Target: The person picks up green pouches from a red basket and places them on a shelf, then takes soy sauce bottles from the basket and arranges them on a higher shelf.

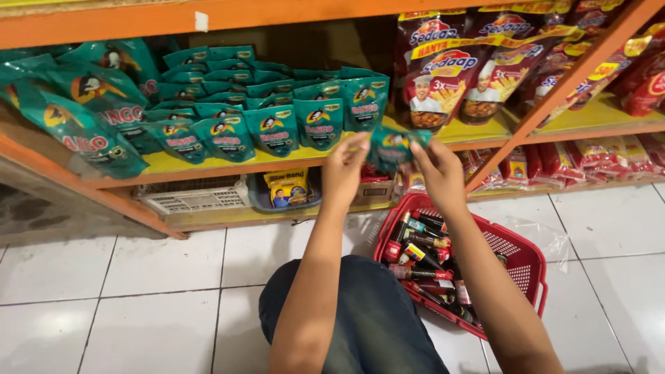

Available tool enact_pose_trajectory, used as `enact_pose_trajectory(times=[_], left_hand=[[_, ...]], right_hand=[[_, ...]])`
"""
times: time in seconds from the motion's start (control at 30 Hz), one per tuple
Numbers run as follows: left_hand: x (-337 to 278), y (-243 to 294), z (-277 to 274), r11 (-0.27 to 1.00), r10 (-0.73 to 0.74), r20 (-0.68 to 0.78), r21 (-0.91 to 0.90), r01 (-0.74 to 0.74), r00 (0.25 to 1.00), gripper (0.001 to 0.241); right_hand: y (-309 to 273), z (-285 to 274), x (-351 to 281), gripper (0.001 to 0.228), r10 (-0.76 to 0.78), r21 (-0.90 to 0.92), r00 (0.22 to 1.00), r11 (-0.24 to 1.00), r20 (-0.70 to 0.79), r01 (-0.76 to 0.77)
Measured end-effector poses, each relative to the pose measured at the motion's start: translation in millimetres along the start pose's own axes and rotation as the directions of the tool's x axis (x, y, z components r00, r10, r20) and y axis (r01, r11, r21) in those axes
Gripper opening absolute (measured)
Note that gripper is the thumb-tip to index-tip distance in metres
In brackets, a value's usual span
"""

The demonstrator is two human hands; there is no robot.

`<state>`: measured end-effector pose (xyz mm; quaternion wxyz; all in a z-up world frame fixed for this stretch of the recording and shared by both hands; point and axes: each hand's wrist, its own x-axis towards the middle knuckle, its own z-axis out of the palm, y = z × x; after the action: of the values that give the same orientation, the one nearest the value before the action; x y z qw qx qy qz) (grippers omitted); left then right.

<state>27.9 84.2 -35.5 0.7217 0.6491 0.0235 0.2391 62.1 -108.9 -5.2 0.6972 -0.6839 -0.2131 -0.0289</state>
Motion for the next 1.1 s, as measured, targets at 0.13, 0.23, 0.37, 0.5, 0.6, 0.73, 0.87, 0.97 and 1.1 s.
enact_pose_trajectory(times=[0.13, 0.23, 0.37, 0.5, 0.6, 0.73, 0.87, 0.97, 1.1], left_hand=[[19.3, -18.6, -24.6, 0.995, -0.078, -0.202, 0.039, 0.088, 0.976, 0.032], [22.7, -30.5, -35.7, 0.977, 0.009, -0.275, 0.207, 0.051, 0.961, 0.032], [28.0, -40.8, -39.0, 0.99, 0.009, -0.272, 0.14, 0.031, 0.962, 0.036], [29.5, -48.0, -36.5, 0.996, -0.075, -0.292, 0.028, 0.087, 0.953, 0.041], [30.8, -49.8, -36.9, 0.996, -0.076, -0.293, 0.015, 0.084, 0.953, 0.042], [30.7, -50.3, -37.2, 0.993, -0.108, -0.294, 0.006, 0.115, 0.95, 0.041], [30.3, -49.7, -37.8, 0.997, -0.072, -0.263, 0.017, 0.079, 0.962, 0.04], [29.1, -50.4, -41.7, 0.989, -0.072, -0.248, 0.104, 0.1, 0.966, 0.041], [27.4, -52.9, -47.6, 0.988, -0.058, -0.219, 0.125, 0.087, 0.974, 0.041]], right_hand=[[22.5, 35.4, 51.4, 0.016, 0.022, 0.021, 1.0, 1.0, 0.016, -0.022], [39.8, 50.8, 62.5, 0.025, -0.019, -0.216, 0.999, 0.976, 0.044, 0.028], [57.5, 56.4, 61.1, 0.037, -0.073, -0.354, 0.996, 0.931, 0.046, 0.084], [70.5, 52.6, 66.2, 0.038, -0.209, -0.407, 0.976, 0.887, 0.064, 0.217], [75.4, 47.9, 71.7, 0.039, -0.166, -0.399, 0.98, 0.896, 0.109, 0.196], [80.2, 44.3, 73.9, 0.042, -0.06, -0.369, 0.991, 0.924, 0.116, 0.1], [89.3, 41.7, 74.4, 0.044, -0.069, -0.325, 0.99, 0.94, 0.123, 0.105], [101.0, 39.4, 72.9, 0.044, -0.117, -0.339, 0.985, 0.928, 0.129, 0.155], [113.6, 41.2, 70.5, 0.043, -0.175, -0.255, 0.975, 0.945, 0.14, 0.206]])
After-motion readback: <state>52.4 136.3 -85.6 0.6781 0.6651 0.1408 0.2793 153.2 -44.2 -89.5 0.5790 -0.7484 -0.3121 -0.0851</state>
